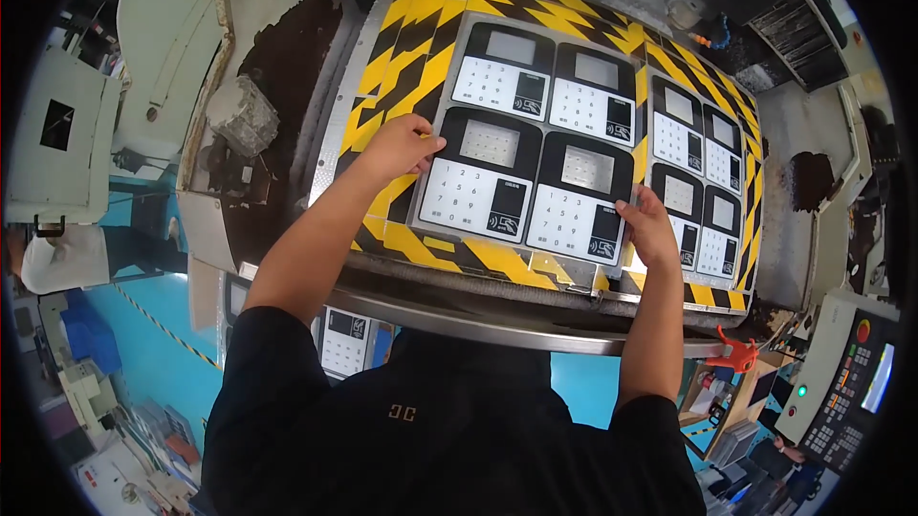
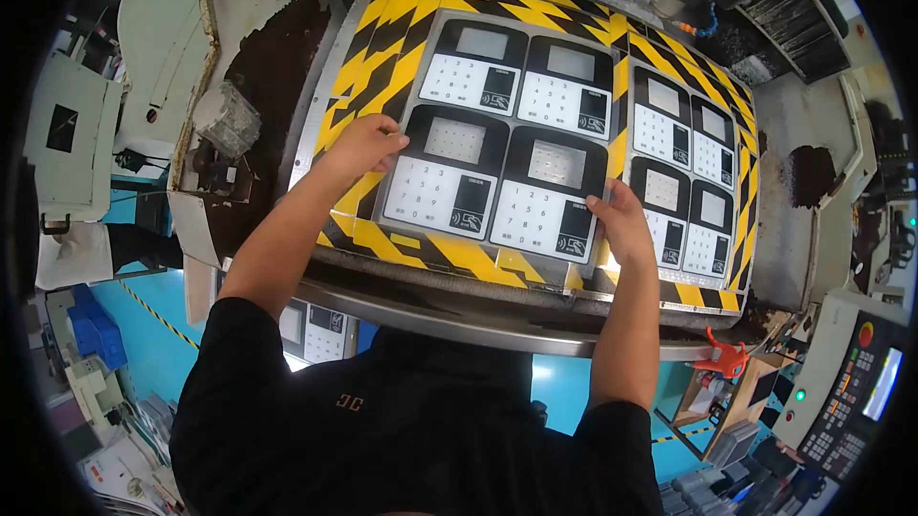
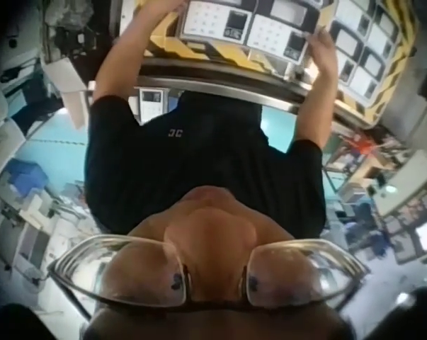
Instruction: The person uses an air nozzle to spray a machine bed, places a sheet of control panels onto the bed, and presses it down by hand. After walking across the room and back, they repeat the process by spraying the bed and placing another sheet of control panels.
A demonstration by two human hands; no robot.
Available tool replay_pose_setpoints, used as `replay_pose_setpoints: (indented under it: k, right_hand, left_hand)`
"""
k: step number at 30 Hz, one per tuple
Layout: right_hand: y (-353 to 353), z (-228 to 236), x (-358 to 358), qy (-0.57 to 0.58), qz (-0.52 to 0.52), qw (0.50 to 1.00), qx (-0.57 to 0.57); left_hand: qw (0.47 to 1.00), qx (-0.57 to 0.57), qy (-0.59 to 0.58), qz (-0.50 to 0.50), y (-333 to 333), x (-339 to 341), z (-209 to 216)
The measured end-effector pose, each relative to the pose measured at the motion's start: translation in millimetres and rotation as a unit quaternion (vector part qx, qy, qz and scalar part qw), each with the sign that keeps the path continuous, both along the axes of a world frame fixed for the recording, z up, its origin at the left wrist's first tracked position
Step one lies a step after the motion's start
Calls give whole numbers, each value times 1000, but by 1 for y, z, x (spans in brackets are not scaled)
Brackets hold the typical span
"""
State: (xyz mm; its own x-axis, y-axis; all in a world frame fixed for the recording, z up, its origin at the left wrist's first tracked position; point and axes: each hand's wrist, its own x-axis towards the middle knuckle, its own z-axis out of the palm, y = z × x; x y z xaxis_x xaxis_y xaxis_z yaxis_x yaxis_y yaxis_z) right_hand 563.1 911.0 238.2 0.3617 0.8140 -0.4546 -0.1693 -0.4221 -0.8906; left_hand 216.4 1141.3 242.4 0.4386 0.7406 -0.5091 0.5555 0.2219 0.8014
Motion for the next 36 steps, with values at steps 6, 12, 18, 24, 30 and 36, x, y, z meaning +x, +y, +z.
replay_pose_setpoints:
  k: [6,12,18,24,30,36]
  right_hand:
    - [7,-25,9,6,12,999,-48]
    - [10,-30,4,-18,-3,1000,-19]
    - [8,-33,18,-10,46,998,-48]
    - [6,-34,19,42,41,998,-28]
    - [8,-29,10,24,29,999,-14]
    - [5,-32,15,33,35,999,-22]
  left_hand:
    - [942,245,148,-176,2,-17,4]
    - [796,469,149,-352,-16,-41,-5]
    - [801,392,214,-398,-21,-48,-19]
    - [805,385,211,-399,-20,-50,-22]
    - [804,383,213,-402,-20,-51,-22]
    - [811,375,209,-397,-21,-51,-22]
